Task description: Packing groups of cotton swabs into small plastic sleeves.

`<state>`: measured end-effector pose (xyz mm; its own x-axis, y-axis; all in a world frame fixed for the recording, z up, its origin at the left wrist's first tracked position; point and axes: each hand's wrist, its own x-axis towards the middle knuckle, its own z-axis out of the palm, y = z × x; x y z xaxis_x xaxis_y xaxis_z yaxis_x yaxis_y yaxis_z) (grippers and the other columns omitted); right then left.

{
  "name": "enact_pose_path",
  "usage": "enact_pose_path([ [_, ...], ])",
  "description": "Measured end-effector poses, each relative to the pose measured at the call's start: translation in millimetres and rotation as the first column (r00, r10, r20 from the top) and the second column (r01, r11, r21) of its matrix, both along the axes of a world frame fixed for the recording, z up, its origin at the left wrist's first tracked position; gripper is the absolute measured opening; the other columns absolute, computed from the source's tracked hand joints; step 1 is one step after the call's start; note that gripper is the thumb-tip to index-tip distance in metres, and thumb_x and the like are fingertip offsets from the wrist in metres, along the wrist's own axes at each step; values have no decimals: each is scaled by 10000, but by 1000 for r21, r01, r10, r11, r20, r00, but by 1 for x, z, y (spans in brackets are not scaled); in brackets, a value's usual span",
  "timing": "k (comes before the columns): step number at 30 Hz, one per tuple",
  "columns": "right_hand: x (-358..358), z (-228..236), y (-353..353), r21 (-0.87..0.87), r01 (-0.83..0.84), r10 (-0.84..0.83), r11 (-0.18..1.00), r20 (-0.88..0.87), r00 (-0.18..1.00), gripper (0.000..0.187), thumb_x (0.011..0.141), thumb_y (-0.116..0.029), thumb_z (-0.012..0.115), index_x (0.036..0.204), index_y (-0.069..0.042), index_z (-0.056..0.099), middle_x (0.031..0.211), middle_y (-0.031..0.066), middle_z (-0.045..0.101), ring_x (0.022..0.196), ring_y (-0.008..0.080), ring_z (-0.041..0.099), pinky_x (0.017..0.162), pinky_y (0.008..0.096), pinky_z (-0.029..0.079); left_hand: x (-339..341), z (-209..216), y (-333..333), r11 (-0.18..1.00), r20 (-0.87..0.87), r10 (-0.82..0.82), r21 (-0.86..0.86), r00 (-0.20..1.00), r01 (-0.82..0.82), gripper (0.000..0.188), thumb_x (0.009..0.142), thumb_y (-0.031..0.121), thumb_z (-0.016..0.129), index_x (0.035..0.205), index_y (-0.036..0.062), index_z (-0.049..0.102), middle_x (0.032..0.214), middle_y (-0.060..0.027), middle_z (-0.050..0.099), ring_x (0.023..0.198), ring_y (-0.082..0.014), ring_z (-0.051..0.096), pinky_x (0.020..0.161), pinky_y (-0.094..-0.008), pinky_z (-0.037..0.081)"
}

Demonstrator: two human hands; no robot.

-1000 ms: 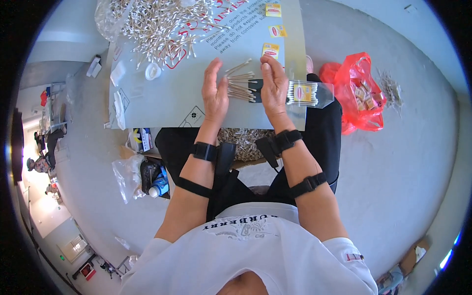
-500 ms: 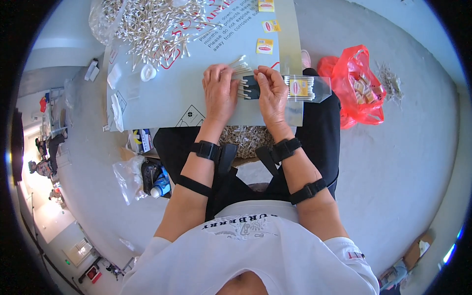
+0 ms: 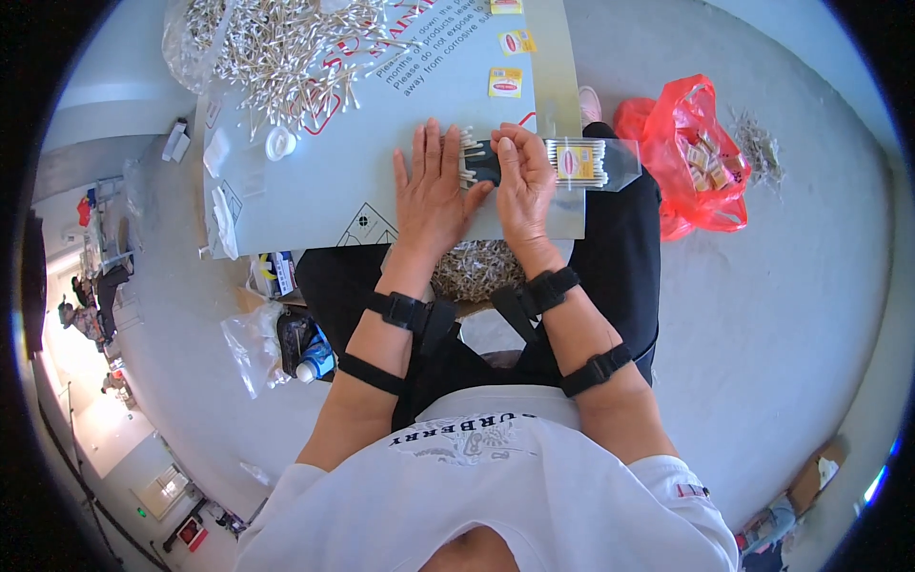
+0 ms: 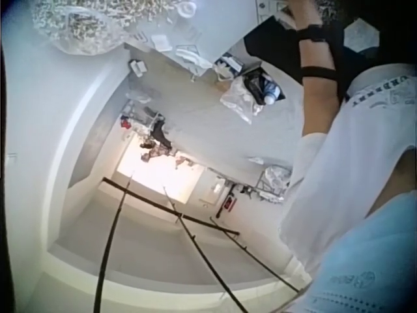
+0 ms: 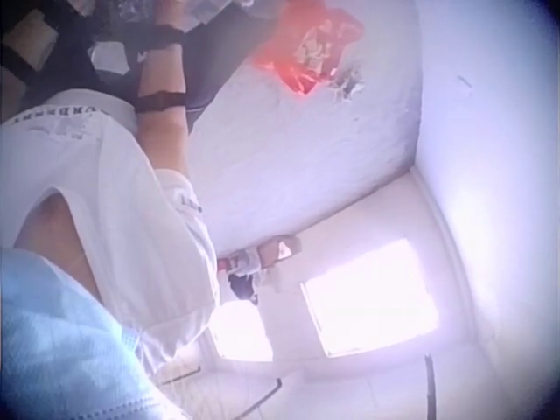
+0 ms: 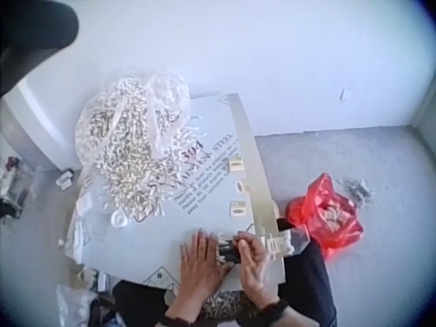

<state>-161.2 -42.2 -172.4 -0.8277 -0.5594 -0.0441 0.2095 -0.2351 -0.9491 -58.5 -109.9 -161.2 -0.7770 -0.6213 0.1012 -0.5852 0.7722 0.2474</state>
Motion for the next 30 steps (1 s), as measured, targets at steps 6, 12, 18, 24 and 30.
enact_pose_path([
  [6, 2, 2, -2, 25, 2, -1, 1000, -55, 998, 184, 1003, -109, 499, 1104, 9, 598, 1093, 58, 613, 992, 125, 579, 905, 260, 467, -23, -12, -18, 994, -124, 101, -23, 987, -104, 715, 923, 486, 516, 1425, 1, 358, 1518, -216, 281, 1433, -360, 212, 1145, -567, 114],
  [12, 0, -4, -15, -26, 75, -78, 997, -134, 988, 265, 1015, -150, 477, 1174, 29, 589, 1228, 113, 592, 1143, 178, 537, 985, 285, 423, -15, -10, -34, 899, -650, 361, 434, 669, -64, 414, 997, 276, 469, 1272, -33, 488, 1402, -224, 424, 1332, -354, 377, 1103, -423, 304],
  [18, -17, -9, -43, -25, 16, -21, 1000, -216, 976, 325, 1014, -207, 488, 1205, 39, 579, 1192, 144, 620, 1144, 198, 555, 992, 296, 418, -25, -8, -52, 862, -682, 273, 487, 678, 143, 372, 1025, 303, 444, 1207, 9, 582, 1173, -119, 612, 1093, -196, 564, 979, -311, 412],
  [24, -26, -3, -32, -6, -152, 151, 988, -95, 984, 340, 1023, -217, 475, 1217, 44, 571, 1106, 103, 648, 1044, 177, 599, 936, 288, 474, -19, -8, -41, 662, -647, 386, 691, 657, 292, 379, 1023, 316, 452, 1174, 7, 614, 1086, -98, 653, 1010, -188, 596, 949, -315, 435],
  [30, 3, -1, -13, 57, 28, -18, 998, -167, 986, 383, 1038, -233, 432, 1276, 48, 537, 1273, 125, 564, 1210, 188, 518, 1059, 307, 405, -15, -10, -23, 721, -726, 540, 660, 425, 211, 474, 1027, 366, 416, 1275, -25, 518, 1283, -149, 535, 1204, -230, 483, 1056, -365, 351],
])
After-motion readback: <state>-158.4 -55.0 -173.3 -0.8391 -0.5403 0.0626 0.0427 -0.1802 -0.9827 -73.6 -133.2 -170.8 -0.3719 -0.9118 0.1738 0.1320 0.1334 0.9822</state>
